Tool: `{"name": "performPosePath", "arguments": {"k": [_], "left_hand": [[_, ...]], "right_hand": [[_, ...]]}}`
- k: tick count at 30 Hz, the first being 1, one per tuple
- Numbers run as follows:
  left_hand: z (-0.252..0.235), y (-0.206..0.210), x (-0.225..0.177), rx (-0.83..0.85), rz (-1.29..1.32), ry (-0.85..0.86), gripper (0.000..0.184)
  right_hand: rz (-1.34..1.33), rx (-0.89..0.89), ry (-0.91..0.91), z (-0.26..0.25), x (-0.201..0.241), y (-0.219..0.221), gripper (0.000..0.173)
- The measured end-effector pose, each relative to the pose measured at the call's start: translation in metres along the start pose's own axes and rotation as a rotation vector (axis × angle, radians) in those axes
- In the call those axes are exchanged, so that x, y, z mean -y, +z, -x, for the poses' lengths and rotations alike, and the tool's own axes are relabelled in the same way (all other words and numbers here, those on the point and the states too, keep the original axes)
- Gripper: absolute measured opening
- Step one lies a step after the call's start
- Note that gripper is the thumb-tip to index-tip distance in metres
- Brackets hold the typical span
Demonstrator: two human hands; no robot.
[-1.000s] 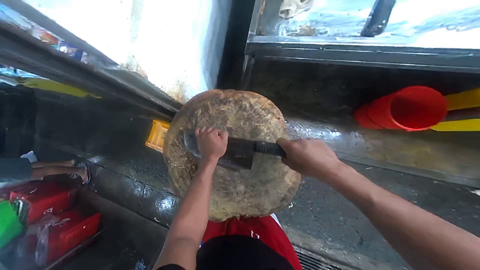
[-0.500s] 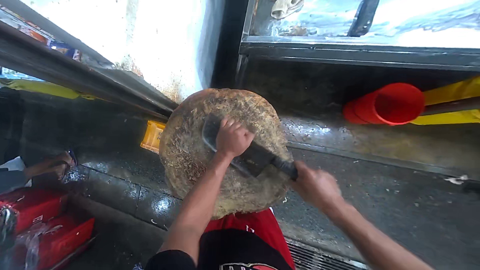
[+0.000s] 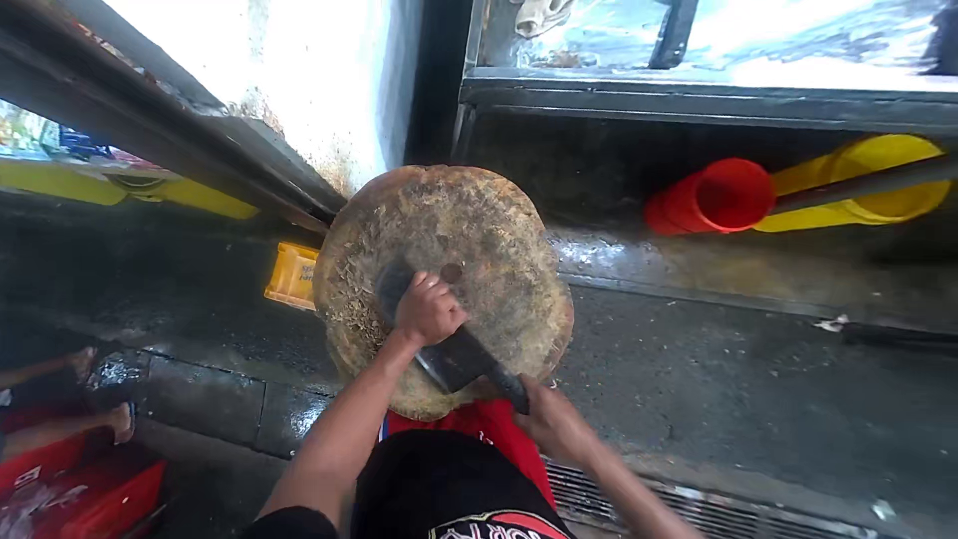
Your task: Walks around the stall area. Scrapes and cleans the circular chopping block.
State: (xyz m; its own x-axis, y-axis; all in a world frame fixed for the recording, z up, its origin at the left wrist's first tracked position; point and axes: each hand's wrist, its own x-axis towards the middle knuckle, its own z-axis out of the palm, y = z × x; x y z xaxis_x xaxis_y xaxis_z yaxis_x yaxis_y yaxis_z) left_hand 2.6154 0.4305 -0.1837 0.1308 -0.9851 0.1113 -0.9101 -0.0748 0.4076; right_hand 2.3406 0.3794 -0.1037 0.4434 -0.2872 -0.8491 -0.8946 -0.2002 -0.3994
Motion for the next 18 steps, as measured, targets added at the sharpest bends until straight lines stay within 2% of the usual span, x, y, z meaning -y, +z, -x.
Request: {"name": "performPosePath", "arguments": {"k": [2, 6, 9, 11, 13, 15, 18], "left_hand": [[0.012, -0.003, 0.001, 0.012, -0.012, 0.035, 0.038], [-0.038, 0.015, -0.04, -0.02, 0.068, 0.285, 0.037], [-0.035, 0.024, -0.044, -0.073, 0.109, 0.409, 0.036], [-0.025, 0.015, -0.037, -0.121, 0.134, 0.392, 0.035], [-0.025, 0.011, -0.04, -0.04, 0.111, 0.371, 0.037], [-0.039, 0.018, -0.059, 0.079, 0.088, 0.389, 0.04], [-0.054, 0.036, -0.091, 0.153, 0.096, 0.489, 0.042]], "right_hand": [[-0.044, -0.082, 0.032, 0.011, 0.005, 0.035, 0.04], [-0.192, -0.353, 0.144, 0.037, -0.012, 0.057, 0.043], [-0.17, -0.362, 0.263, 0.036, -0.006, 0.072, 0.042], [-0.115, -0.352, 0.301, 0.04, 0.01, 0.072, 0.039], [-0.145, -0.344, 0.314, 0.054, 0.015, 0.07, 0.036], [-0.225, -0.376, 0.326, 0.064, 0.001, 0.068, 0.034], [-0.376, -0.406, 0.356, 0.076, -0.021, 0.08, 0.031]]}}
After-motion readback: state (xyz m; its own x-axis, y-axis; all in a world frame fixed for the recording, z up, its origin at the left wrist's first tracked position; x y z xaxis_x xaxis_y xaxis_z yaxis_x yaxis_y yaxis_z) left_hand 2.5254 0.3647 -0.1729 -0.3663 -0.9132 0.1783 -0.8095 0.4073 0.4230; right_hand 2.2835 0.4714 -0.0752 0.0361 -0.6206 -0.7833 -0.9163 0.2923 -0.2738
